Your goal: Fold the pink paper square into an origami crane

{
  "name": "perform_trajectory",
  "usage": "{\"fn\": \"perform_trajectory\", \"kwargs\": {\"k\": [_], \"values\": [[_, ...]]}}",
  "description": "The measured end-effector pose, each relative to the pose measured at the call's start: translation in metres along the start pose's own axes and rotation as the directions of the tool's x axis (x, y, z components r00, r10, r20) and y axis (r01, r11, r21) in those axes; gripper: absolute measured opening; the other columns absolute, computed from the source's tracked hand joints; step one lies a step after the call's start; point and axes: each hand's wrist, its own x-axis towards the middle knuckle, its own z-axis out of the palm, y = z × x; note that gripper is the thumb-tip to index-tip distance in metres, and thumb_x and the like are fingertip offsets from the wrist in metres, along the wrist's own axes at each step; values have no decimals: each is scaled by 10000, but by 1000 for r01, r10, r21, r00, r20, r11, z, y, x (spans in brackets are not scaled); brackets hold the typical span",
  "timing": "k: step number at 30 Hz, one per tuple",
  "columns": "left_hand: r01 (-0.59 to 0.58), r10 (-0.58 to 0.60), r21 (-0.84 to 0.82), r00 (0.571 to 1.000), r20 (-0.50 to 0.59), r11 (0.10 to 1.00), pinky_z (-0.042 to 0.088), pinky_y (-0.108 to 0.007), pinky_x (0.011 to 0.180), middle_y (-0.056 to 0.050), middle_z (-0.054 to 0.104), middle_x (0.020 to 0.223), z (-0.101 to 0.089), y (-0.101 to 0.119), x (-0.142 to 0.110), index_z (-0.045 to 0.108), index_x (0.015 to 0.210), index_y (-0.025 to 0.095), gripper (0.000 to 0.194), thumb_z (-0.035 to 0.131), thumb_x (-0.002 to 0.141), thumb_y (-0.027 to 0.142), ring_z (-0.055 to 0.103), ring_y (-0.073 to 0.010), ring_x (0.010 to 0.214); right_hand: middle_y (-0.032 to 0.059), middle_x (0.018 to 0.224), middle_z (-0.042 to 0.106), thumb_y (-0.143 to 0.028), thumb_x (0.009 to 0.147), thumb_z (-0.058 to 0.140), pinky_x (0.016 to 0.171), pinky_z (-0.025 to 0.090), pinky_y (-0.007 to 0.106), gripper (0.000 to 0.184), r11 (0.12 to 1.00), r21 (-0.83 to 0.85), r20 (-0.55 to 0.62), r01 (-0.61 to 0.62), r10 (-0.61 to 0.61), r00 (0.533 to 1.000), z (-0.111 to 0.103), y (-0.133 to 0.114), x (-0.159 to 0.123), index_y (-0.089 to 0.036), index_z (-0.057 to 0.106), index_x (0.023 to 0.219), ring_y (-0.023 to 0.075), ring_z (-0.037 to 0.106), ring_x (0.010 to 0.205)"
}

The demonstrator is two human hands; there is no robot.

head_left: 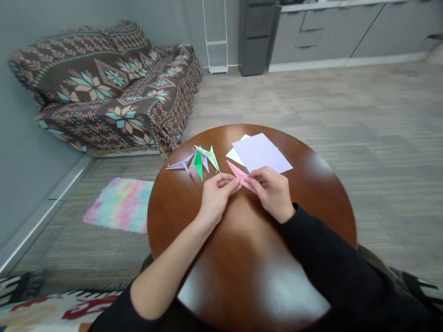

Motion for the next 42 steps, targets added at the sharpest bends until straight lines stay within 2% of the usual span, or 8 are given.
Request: {"fn": "perform_trajectory", "kwargs": {"k": [5,11,18,25,27,33,38,42], "values": [[-23,23,-6,1000,-17,1000,594,-304,900,-22,755,755,0,-2,2,732,782,142,254,915,669,277,721,-131,753,42,816,711,-237,942,678,682,505,343,134,1000,16,7,-9,9,1000,3,3,0,-234,652,810,197,628,697],[-37,37,14,999,4,999,602,-340,905,-48,767,791,1,-3,1,729,791,139,265,901,689,313,736,-157,789,42,835,732,-302,950,689,710,542,349,120,998,56,-50,-32,35,998,7,3,-2,-235,662,853,200,657,709],[-87,88,-17,995,52,996,584,-338,943,-50,768,818,2,-6,3,706,798,136,276,895,683,301,737,-152,831,44,821,729,-298,952,683,724,542,353,144,998,43,-66,46,-43,997,6,1,-4,-236,668,822,203,658,727],[-120,120,0,992,43,993,571,-361,953,-51,757,775,1,-13,7,682,781,127,332,910,664,338,737,-157,802,61,869,687,-268,966,643,724,521,358,129,995,5,-47,100,-100,994,9,6,-3,-232,665,844,221,641,800],[-125,125,16,992,37,992,573,-345,934,-50,757,778,1,-14,7,684,777,128,327,904,674,346,732,-152,802,67,885,675,-264,958,648,741,518,361,135,994,-4,-44,106,-106,993,10,8,-2,-231,662,828,228,638,831],[-108,106,82,994,32,991,578,-266,725,-59,760,799,1,-11,6,711,769,125,263,887,694,306,697,-139,731,45,812,671,-227,948,651,688,505,337,118,997,3,-28,83,-83,996,15,9,-1,-216,659,831,203,629,740],[-93,90,50,994,57,994,604,-311,868,-96,798,960,3,-10,3,734,889,124,187,816,762,235,748,-171,893,52,859,687,-210,949,639,698,502,339,74,997,14,-55,78,-77,995,15,9,0,-213,668,882,204,638,764],[-83,80,35,994,74,996,597,-333,940,-96,803,973,4,-12,3,722,931,124,172,779,786,199,758,-175,945,46,824,680,-194,938,653,692,491,334,104,996,19,-54,85,-84,995,12,9,1,-210,649,836,197,632,749]]}}
